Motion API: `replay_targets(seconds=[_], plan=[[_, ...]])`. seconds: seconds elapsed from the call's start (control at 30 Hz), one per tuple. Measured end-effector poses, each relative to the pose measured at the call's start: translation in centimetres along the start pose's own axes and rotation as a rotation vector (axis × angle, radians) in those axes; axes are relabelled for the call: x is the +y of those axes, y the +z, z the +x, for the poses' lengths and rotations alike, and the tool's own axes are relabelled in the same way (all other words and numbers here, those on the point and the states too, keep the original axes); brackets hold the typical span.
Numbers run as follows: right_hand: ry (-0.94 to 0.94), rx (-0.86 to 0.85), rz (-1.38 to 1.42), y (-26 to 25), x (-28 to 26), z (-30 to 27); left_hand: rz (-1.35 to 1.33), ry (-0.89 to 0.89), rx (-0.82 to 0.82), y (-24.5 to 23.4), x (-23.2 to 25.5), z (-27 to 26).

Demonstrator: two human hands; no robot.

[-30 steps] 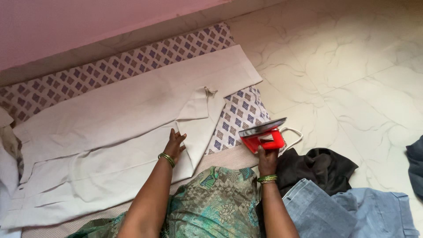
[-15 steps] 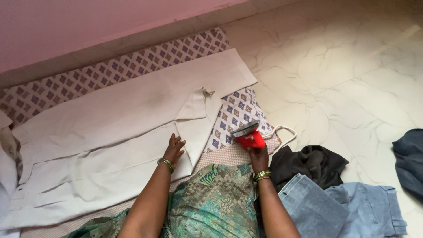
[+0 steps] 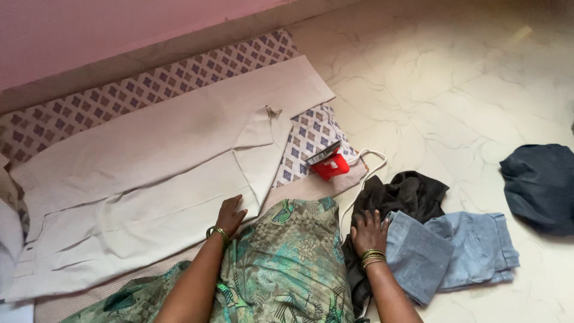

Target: The person irons a pair of white trousers laid out on a patterned mat on the floor. They smooth the fabric with their hands and use a red electric iron to press the garment, then fold it.

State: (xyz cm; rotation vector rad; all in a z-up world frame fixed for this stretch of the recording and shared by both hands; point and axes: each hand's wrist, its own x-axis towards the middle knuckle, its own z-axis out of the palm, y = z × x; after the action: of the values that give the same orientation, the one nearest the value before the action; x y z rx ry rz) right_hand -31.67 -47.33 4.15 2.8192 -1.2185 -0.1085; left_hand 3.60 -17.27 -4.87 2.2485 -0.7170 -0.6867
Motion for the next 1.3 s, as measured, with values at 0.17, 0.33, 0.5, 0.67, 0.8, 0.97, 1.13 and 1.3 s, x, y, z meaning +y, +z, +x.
replay_targets(seconds=[0.17, 0.33, 0.5, 0.67, 0.8, 0.97, 1.13, 1.3], plan=[[-0.084, -0.121, 0.024, 1.5, 3.0, -3.5, 0.462, 0.203, -0.112, 0.0, 0.2, -5.8], [-0.205, -0.271, -0.026, 1.9, 4.4, -6.3, 0.581, 0.262, -0.126, -1.2, 0.3, -8.2], [-0.439, -0.412, -0.096, 1.7, 5.0, -11.3, 0.66, 0.244, -0.197, -2.5, -0.1, -8.6], [-0.43, -0.567, -0.126, -0.3, 6.3, -15.3, 0.59, 0.171, -0.429, -8.4, -4.2, -7.2], [-0.148, -0.597, 0.085, -3.9, 4.8, -13.8, 0.4, -0.07, -0.291, -20.3, -10.4, -8.8], [-0.055, -0.066, 0.435, -11.9, -0.5, -7.9, -0.182, -0.39, 0.201, -30.9, -15.6, -13.9], [-0.332, 0.092, 0.519, -18.3, -11.5, -1.9, -0.321, -0.364, 0.587, -33.1, -19.4, -16.7], [-0.281, -0.218, 0.601, -14.1, -22.1, 2.5, -0.43, -0.743, 0.636, -33.2, -22.3, -18.3]])
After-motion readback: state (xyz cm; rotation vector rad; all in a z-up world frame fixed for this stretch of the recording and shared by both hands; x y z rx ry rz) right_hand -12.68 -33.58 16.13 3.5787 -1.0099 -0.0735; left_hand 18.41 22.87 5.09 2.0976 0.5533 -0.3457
